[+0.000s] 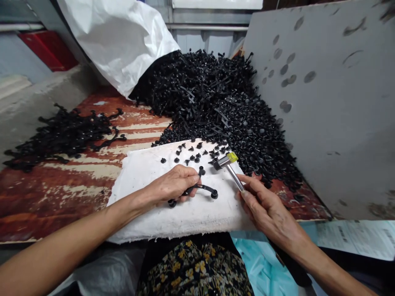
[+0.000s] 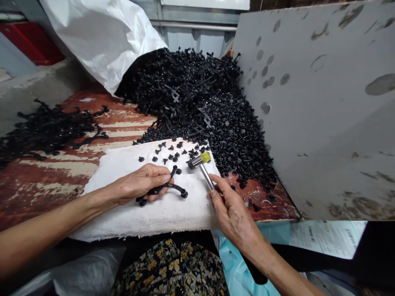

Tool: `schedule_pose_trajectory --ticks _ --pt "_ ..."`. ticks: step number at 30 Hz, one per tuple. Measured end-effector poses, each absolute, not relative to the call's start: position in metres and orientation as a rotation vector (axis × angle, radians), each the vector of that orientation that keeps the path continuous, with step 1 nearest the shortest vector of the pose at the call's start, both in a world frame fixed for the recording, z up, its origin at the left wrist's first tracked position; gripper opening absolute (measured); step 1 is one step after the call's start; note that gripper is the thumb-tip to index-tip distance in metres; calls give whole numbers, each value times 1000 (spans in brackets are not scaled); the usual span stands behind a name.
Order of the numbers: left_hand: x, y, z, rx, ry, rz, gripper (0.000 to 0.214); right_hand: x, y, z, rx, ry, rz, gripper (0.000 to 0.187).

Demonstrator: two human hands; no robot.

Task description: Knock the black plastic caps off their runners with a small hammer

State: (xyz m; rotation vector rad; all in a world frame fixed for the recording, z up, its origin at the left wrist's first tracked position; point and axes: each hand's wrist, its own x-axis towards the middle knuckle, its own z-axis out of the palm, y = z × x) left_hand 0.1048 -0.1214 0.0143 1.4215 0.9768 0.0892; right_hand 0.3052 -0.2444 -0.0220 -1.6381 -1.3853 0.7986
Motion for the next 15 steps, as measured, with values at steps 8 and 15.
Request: schedule_pose_trajectory --ticks 8,15 --pt "108 -118 15 1348 978 76 18 306 -245 -23 -1662 -1347 856 36" --pt "109 -118 15 1371 994 43 18 307 -246 -23 -1695 -1391 775 38"
